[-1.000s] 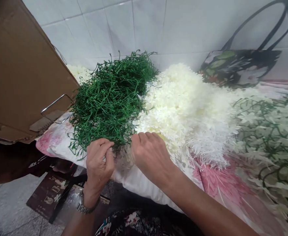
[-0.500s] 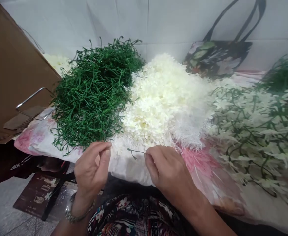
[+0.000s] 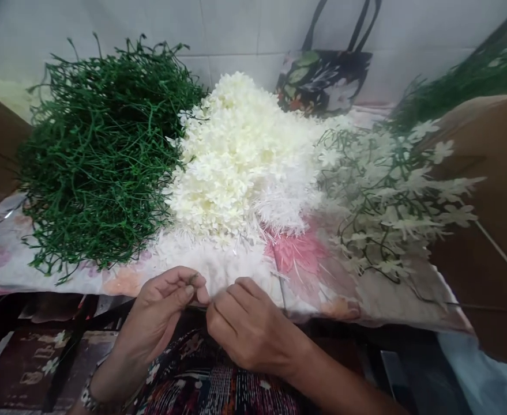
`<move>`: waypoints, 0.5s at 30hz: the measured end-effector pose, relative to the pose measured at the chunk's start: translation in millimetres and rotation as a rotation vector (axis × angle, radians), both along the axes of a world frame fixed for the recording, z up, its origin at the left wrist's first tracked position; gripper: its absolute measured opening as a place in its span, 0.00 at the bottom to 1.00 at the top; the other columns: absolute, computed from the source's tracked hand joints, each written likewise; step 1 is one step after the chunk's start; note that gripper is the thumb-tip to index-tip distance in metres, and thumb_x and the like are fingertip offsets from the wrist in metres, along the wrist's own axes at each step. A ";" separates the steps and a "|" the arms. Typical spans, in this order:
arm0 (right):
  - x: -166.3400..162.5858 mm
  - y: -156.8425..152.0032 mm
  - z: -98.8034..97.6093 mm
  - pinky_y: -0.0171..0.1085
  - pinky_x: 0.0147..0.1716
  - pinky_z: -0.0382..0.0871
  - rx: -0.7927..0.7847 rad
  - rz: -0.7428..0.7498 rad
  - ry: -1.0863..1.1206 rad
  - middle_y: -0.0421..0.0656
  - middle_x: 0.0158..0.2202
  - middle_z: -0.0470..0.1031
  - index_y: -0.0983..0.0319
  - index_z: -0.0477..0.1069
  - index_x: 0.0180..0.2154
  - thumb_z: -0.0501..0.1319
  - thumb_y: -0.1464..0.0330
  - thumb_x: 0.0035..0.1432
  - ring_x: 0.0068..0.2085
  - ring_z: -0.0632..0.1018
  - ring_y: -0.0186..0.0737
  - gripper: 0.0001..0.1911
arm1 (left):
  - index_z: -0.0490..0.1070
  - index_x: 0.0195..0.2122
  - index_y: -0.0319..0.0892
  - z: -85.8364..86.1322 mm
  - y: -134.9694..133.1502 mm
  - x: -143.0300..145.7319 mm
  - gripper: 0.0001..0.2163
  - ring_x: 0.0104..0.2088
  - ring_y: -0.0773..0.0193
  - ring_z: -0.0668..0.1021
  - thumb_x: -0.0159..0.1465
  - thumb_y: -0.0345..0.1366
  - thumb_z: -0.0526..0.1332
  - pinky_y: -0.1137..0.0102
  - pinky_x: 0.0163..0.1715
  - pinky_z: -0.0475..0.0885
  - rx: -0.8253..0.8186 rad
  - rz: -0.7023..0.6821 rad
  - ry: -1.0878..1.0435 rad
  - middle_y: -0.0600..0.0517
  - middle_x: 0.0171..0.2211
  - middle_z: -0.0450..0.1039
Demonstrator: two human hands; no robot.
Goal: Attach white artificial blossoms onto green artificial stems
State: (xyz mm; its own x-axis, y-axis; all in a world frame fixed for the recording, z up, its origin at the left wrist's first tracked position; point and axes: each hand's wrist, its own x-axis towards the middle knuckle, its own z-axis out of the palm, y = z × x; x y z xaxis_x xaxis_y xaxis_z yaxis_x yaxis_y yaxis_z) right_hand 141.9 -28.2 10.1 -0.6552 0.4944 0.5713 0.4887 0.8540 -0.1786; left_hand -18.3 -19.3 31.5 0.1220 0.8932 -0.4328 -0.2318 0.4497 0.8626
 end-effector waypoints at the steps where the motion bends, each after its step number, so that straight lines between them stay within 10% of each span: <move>1: 1.0 -2.3 -1.5 0.38 0.28 0.62 -0.024 0.003 -0.008 0.43 0.24 0.69 0.66 0.67 0.33 0.45 0.78 0.61 0.27 0.67 0.36 0.13 | 0.71 0.25 0.37 -3.0 -1.2 0.2 0.05 0.21 0.70 0.70 0.50 0.34 0.62 0.74 0.25 0.66 0.013 0.021 0.012 0.53 0.19 0.69; 10: 58.8 0.5 -5.6 0.38 0.35 0.63 -0.090 -0.491 -0.007 0.45 0.33 0.70 0.63 0.68 0.37 0.56 0.75 0.58 0.35 0.70 0.40 0.05 | 0.70 0.25 0.40 -11.5 7.1 -2.6 0.04 0.18 0.72 0.65 0.52 0.30 0.57 0.78 0.17 0.58 0.376 -0.027 0.523 0.57 0.18 0.64; 15: 68.2 4.1 -13.2 0.37 0.32 0.61 -0.177 -0.483 -0.058 0.43 0.27 0.68 0.63 0.68 0.31 0.52 0.76 0.60 0.30 0.69 0.37 0.09 | 0.71 0.25 0.40 -13.4 24.5 -0.6 0.08 0.17 0.71 0.66 0.56 0.28 0.53 0.76 0.18 0.60 0.646 -0.233 0.877 0.56 0.16 0.66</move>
State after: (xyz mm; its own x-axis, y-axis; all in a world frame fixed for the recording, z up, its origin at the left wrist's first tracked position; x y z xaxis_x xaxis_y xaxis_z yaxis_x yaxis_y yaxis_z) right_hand 210.1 -24.1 -3.1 -0.3562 0.8344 0.4206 0.8333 0.4873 -0.2611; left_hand -19.0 5.1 18.1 0.1957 0.9768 0.0871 0.6042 -0.1901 0.7739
